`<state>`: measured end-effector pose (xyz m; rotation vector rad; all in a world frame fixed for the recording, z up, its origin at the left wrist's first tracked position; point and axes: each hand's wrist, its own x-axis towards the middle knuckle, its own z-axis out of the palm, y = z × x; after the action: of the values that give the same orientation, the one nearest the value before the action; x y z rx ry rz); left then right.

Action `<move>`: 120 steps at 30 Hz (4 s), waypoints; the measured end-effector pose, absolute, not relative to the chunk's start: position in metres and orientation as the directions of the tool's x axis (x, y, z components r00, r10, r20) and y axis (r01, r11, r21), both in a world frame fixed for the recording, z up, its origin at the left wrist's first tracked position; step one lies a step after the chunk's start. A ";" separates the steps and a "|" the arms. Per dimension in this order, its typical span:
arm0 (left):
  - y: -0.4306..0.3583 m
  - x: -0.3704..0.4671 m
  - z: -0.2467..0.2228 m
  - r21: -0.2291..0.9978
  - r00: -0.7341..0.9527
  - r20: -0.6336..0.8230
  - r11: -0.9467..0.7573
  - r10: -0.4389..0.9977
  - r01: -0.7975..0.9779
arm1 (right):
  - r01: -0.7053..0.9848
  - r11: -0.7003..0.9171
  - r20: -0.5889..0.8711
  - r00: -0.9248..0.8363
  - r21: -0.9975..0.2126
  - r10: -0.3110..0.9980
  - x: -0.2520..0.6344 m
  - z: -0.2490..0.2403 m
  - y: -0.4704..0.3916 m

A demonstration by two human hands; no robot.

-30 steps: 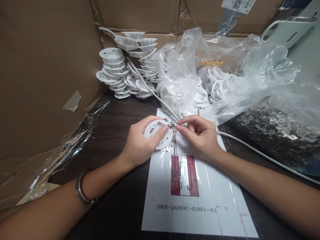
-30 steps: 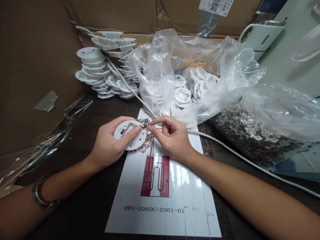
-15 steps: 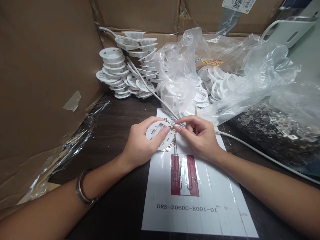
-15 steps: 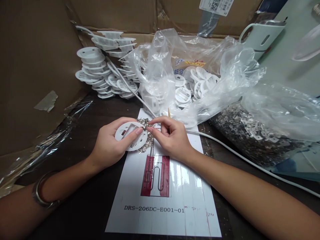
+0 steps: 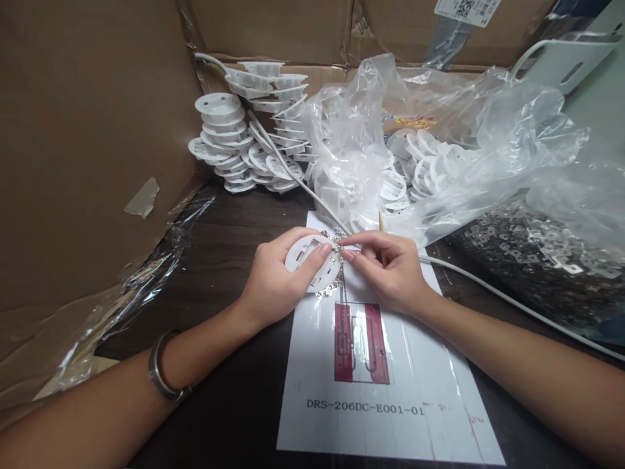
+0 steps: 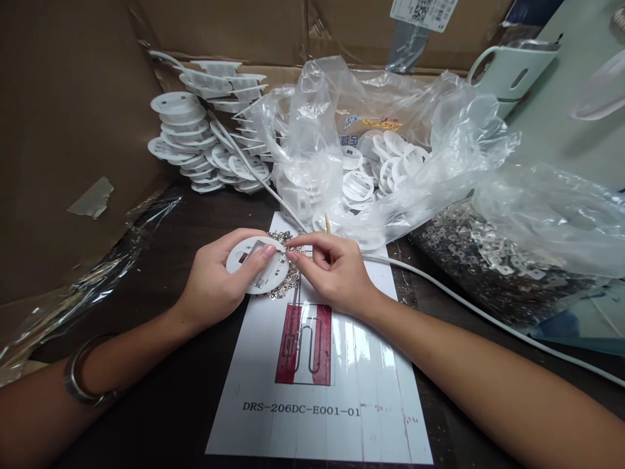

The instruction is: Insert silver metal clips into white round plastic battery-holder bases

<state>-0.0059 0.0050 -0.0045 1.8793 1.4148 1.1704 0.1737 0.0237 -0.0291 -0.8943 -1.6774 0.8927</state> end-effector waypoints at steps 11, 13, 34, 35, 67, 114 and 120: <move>0.004 -0.006 -0.005 0.803 0.079 0.321 -0.315 0.944 0.506 | 0.100 0.527 0.508 -0.164 -0.844 0.846 0.172 -0.027 0.022; 0.004 -0.006 -0.005 0.801 0.079 0.322 -0.316 0.944 0.509 | 0.099 0.529 0.510 -0.163 -0.843 0.844 0.172 -0.028 0.022; 0.003 -0.009 -0.006 0.847 0.074 0.261 -0.265 0.963 0.460 | 0.064 0.445 0.429 -0.176 -0.893 0.886 0.173 -0.029 0.023; 0.003 -0.009 -0.006 0.856 0.078 0.257 -0.264 0.963 0.445 | 0.064 0.446 0.430 -0.175 -0.893 0.886 0.173 -0.029 0.023; 0.004 -0.006 -0.003 0.803 0.185 0.285 -0.340 0.941 0.490 | 0.086 0.572 0.515 -0.341 -0.815 0.786 0.175 -0.027 0.024; 0.006 -0.007 -0.006 0.786 0.102 0.279 -0.288 0.955 0.547 | 0.202 0.552 0.516 -0.205 -0.809 0.832 0.171 -0.026 0.023; 0.004 -0.008 -0.005 0.751 0.217 0.268 -0.345 0.939 0.563 | 0.259 0.691 0.663 -0.197 -0.675 0.722 0.169 -0.027 0.020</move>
<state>-0.0081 0.0036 -0.0047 1.9937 1.3828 0.9814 0.1688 0.0196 -0.0275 -0.7840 -1.7660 0.5088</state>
